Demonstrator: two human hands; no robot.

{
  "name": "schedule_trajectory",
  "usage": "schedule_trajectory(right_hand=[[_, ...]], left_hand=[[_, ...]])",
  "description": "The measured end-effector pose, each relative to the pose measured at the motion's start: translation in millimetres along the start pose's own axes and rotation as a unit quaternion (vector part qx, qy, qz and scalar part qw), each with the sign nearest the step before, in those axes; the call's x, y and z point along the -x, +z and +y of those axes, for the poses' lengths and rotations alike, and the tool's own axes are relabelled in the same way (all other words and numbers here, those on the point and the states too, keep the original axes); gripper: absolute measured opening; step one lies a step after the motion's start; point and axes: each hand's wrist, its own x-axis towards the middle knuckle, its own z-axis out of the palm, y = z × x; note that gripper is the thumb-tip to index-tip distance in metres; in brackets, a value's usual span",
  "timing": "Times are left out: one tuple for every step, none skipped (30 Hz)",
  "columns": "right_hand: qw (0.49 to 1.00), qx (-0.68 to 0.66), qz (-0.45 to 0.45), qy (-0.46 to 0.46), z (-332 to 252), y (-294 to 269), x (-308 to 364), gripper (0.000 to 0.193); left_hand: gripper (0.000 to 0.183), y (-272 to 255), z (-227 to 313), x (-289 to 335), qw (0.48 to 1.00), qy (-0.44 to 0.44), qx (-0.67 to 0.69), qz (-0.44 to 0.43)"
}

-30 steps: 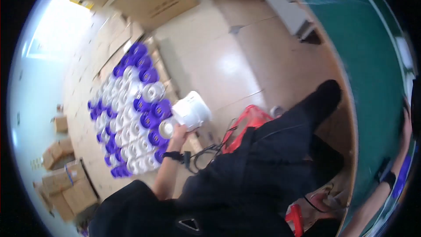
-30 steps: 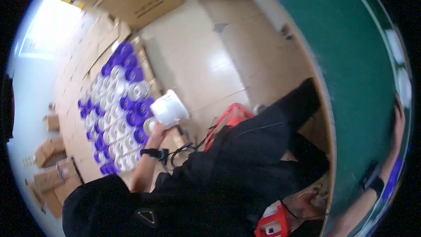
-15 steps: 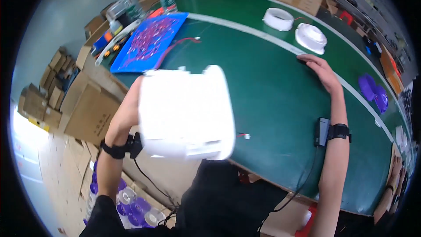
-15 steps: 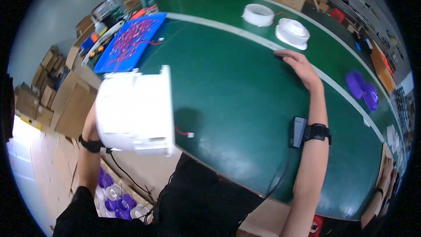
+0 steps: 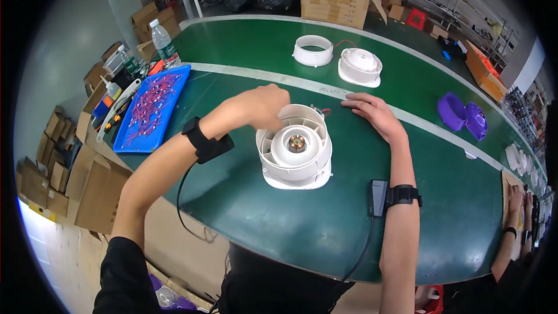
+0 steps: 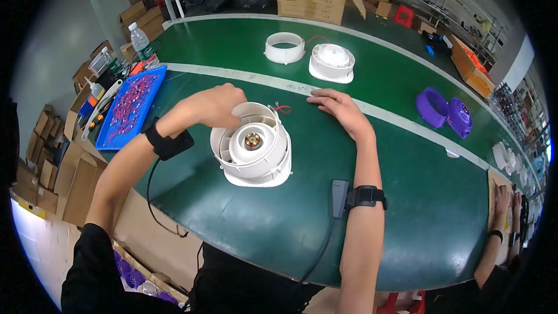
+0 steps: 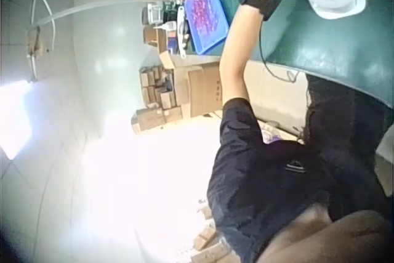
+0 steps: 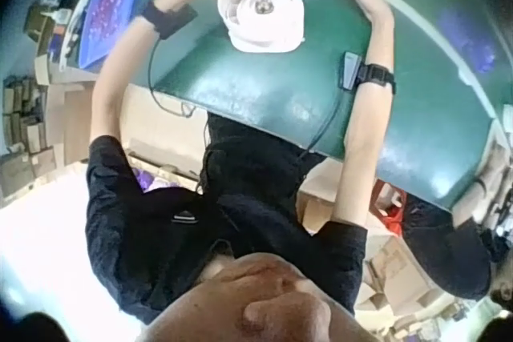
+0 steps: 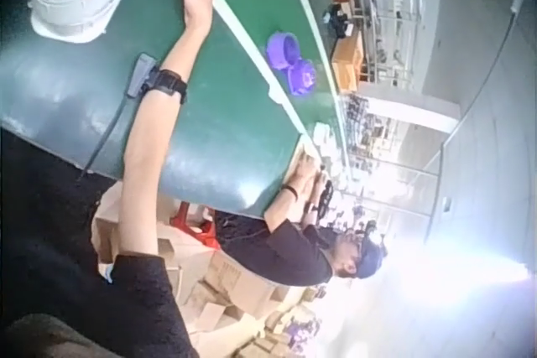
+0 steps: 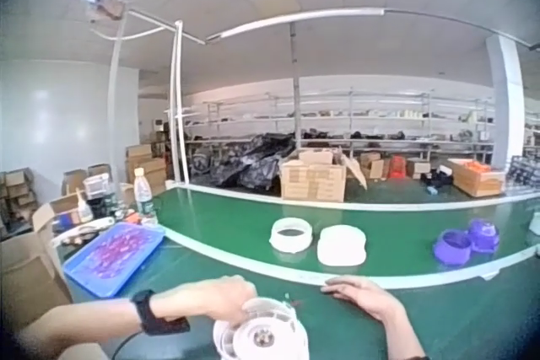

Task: The person picks up white and purple fan housings from a box, places them on a workbench, and fits rings onto the housings by hand. The person then moves the assembled fan housings onto a wooden pallet.

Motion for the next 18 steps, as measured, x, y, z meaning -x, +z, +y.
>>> schedule_trajectory(right_hand=[[1.0, -0.016, 0.003, 0.008, 1, -2, 0, 0.039], [0.999, -0.033, 0.003, 0.015, 1, -3, -1, 0.039], [0.999, -0.039, 0.003, 0.016, 0, -4, -2, 0.037], [0.999, -0.037, 0.002, 0.016, 2, -4, -3, 0.037], [0.998, -0.059, -0.004, 0.016, 5, -6, -5, 0.037], [0.997, -0.077, -0.012, 0.015, 1, -2, -6, 0.036], [0.997, -0.073, -0.005, 0.019, -5, 2, -5, 0.035], [0.996, -0.09, 0.002, 0.021, -2, -4, -4, 0.035], [0.995, -0.093, -0.002, 0.025, 1, -7, -6, 0.034], [0.995, -0.096, -0.005, 0.028, 2, -9, -6, 0.034], [0.995, -0.087, -0.002, 0.04, -1, -3, -9, 0.035], [0.993, -0.107, 0.003, 0.043, 1, -5, -9, 0.041], [0.995, -0.089, 0.006, 0.044, 0, -7, -7, 0.042], [0.996, -0.075, 0.007, 0.049, -3, -2, -6, 0.042], [0.999, -0.033, 0.0, 0.043, -9, 0, -6, 0.041], [0.999, -0.028, 0.0, 0.04, -18, -1, -7, 0.041], [0.998, 0.027, -0.001, 0.048, -37, 4, -7, 0.041], [0.995, 0.086, 0.005, 0.057, -57, 4, -5, 0.04]], left_hand=[[0.026, -1, 5, -7, 1.0, 0.009, -0.009, -0.011], [0.026, -4, 10, -12, 1.0, 0.01, -0.009, -0.009], [0.025, -10, 16, -15, 0.999, 0.024, -0.021, -0.003], [0.024, -15, 19, -16, 0.999, 0.039, -0.033, 0.003], [0.022, -22, 19, -15, 0.997, 0.061, -0.018, 0.052], [0.022, -35, 19, -7, 0.996, 0.062, -0.016, 0.059], [0.021, -53, 19, 2, 0.994, 0.077, 0.016, 0.072], [0.021, -67, 23, 5, 0.99, 0.101, 0.05, 0.083], [0.021, -77, 26, 10, 0.99, 0.1, 0.05, 0.088], [0.022, -86, 30, 16, 0.984, 0.085, 0.093, 0.122], [0.022, -89, 28, 22, 0.977, 0.063, 0.134, 0.157], [0.022, -89, 28, 24, 0.975, 0.065, 0.134, 0.165], [0.023, -87, 28, 24, 0.966, 0.073, 0.124, 0.213], [0.024, -82, 26, 24, 0.957, 0.077, 0.115, 0.257], [0.024, -81, 24, 23, 0.953, 0.058, 0.143, 0.26], [0.024, -79, 21, 21, 0.952, 0.059, 0.144, 0.265], [0.024, -79, 18, 24, 0.936, 0.067, 0.137, 0.318], [0.025, -79, 16, 22, 0.916, 0.081, 0.132, 0.37]])
